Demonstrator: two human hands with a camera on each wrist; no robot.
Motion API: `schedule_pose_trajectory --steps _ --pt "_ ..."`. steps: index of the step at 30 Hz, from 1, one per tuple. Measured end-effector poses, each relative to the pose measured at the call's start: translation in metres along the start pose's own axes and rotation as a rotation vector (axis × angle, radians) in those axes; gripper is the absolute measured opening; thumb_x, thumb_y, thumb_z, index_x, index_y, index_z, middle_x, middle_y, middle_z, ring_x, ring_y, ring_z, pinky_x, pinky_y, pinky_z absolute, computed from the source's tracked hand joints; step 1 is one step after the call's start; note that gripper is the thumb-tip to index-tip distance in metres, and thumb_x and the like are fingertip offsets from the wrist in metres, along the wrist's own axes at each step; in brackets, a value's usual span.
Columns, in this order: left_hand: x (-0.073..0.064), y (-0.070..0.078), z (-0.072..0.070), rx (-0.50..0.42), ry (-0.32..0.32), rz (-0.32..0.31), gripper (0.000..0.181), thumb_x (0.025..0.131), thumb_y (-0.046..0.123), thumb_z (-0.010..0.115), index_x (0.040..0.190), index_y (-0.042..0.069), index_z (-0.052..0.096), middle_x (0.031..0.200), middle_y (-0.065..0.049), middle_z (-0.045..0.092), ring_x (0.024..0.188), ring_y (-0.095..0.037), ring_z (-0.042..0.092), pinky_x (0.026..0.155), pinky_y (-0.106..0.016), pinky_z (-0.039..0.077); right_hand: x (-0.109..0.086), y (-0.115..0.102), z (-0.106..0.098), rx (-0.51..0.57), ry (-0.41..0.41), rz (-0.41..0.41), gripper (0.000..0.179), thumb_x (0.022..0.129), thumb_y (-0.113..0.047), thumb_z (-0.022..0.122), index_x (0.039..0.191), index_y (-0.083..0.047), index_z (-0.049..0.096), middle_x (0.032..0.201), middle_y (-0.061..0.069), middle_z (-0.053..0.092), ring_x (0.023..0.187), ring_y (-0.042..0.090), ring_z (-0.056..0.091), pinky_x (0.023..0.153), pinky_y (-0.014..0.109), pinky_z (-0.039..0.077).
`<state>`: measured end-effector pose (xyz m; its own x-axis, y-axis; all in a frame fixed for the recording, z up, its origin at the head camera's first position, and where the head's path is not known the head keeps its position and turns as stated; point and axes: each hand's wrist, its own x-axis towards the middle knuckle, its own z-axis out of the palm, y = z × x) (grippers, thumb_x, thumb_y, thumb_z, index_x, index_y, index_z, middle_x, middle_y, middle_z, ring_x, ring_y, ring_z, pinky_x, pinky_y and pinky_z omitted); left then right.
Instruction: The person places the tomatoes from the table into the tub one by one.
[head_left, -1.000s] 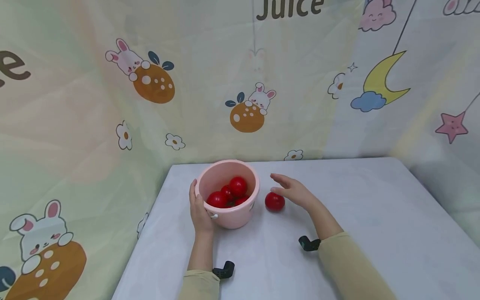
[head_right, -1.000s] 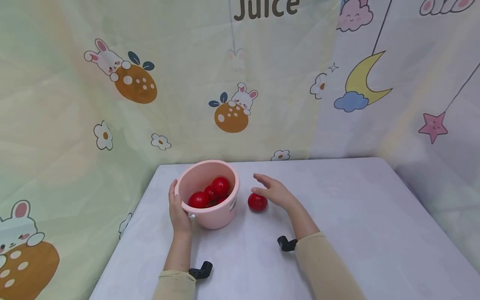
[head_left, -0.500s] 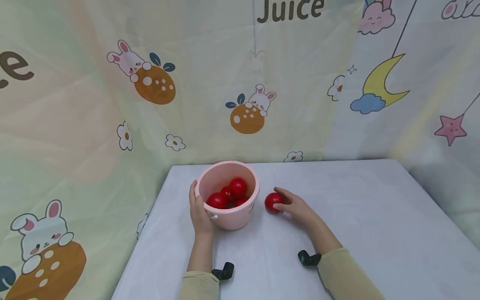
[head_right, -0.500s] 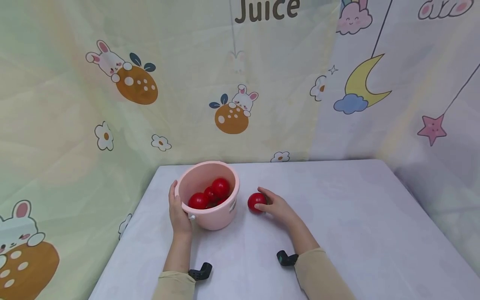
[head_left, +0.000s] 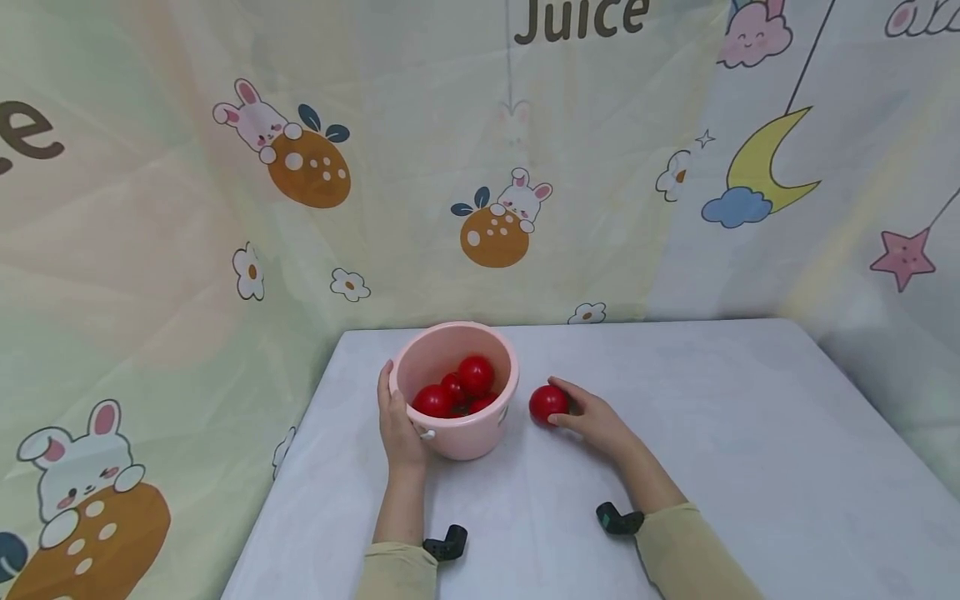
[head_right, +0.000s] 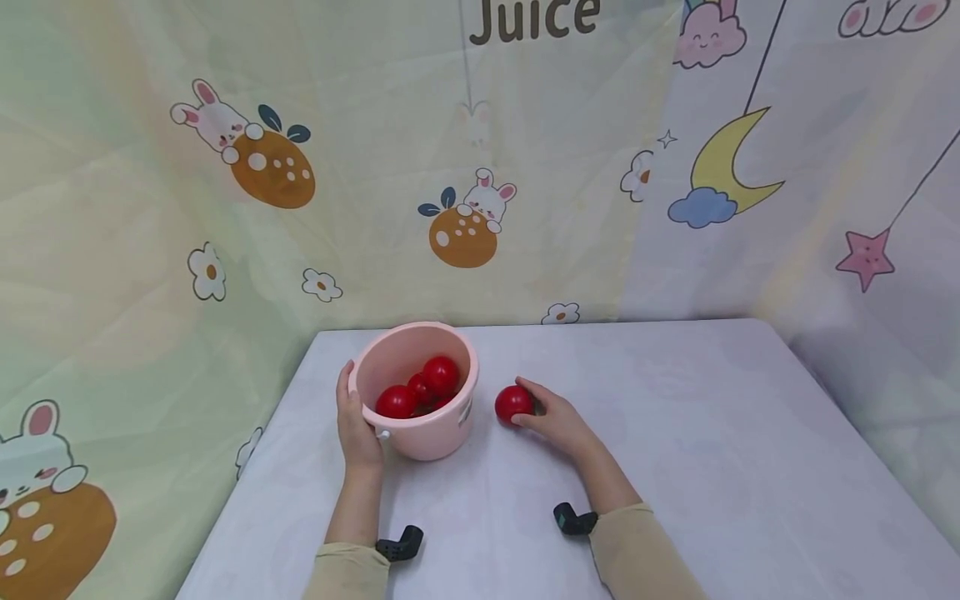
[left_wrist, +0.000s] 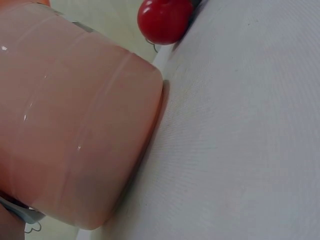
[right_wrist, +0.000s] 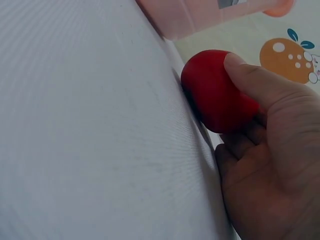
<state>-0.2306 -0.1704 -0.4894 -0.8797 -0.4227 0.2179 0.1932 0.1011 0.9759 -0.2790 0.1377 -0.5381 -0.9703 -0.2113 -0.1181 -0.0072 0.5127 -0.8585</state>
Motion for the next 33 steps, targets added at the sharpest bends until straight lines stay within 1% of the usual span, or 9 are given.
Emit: schedule_pose_trajectory --steps 3,11,16,21,27,30,33 --pt "-0.001 0.0 -0.001 0.006 0.003 -0.006 0.05 0.098 0.036 0.041 0.143 0.056 0.032 0.145 0.026 0.042 0.136 -0.007 0.039 0.108 -0.056 0.043 -0.002 0.0 0.001 -0.01 0.004 -0.009 0.077 0.082 -0.044 0.077 0.149 -0.038 0.04 0.157 0.004 0.04 0.146 0.034 0.032 0.11 0.061 0.038" --pt "0.0 0.001 0.0 0.007 0.005 -0.017 0.049 0.098 0.038 0.04 0.143 0.057 0.032 0.145 0.027 0.041 0.135 -0.006 0.039 0.11 -0.057 0.041 -0.002 -0.001 0.0 -0.028 0.018 -0.033 0.075 0.082 -0.042 0.077 0.149 -0.036 0.042 0.155 0.004 0.042 0.146 0.034 0.035 0.111 0.06 0.037" --pt "0.0 0.0 0.0 0.002 0.005 -0.013 0.049 0.098 0.039 0.041 0.143 0.056 0.033 0.144 0.027 0.042 0.135 -0.006 0.039 0.11 -0.056 0.041 -0.002 0.0 0.0 -0.035 0.025 -0.034 0.074 0.082 -0.04 0.077 0.148 -0.036 0.044 0.154 0.005 0.045 0.144 0.034 0.038 0.111 0.059 0.038" --pt "0.001 0.0 0.0 0.003 0.0 -0.011 0.05 0.097 0.039 0.042 0.143 0.056 0.032 0.144 0.027 0.042 0.135 -0.006 0.039 0.109 -0.056 0.042 -0.001 0.001 0.0 -0.034 0.043 -0.017 0.073 0.081 -0.039 0.079 0.146 -0.037 0.046 0.153 0.006 0.046 0.142 0.036 0.04 0.11 0.059 0.04" --pt "0.001 0.0 0.0 -0.006 -0.007 -0.021 0.048 0.098 0.038 0.041 0.143 0.055 0.033 0.145 0.026 0.042 0.135 -0.006 0.039 0.11 -0.056 0.042 -0.002 0.001 -0.001 0.006 0.046 0.019 0.074 0.079 -0.043 0.08 0.145 -0.038 0.047 0.152 0.006 0.046 0.143 0.035 0.039 0.109 0.06 0.04" --pt "0.001 0.001 0.0 -0.004 -0.001 -0.027 0.048 0.099 0.038 0.039 0.143 0.055 0.033 0.145 0.025 0.043 0.135 -0.007 0.04 0.11 -0.056 0.041 -0.002 -0.003 -0.004 0.036 0.043 0.042 0.074 0.078 -0.044 0.08 0.145 -0.038 0.048 0.153 0.006 0.046 0.143 0.035 0.038 0.109 0.059 0.04" --pt "0.001 0.002 0.001 -0.005 0.001 -0.021 0.048 0.099 0.037 0.038 0.143 0.054 0.033 0.146 0.024 0.043 0.136 -0.009 0.04 0.11 -0.057 0.041 0.0 -0.01 -0.01 0.071 0.042 0.065 0.078 0.075 -0.048 0.082 0.144 -0.041 0.047 0.153 0.005 0.044 0.142 0.035 0.037 0.107 0.056 0.044"
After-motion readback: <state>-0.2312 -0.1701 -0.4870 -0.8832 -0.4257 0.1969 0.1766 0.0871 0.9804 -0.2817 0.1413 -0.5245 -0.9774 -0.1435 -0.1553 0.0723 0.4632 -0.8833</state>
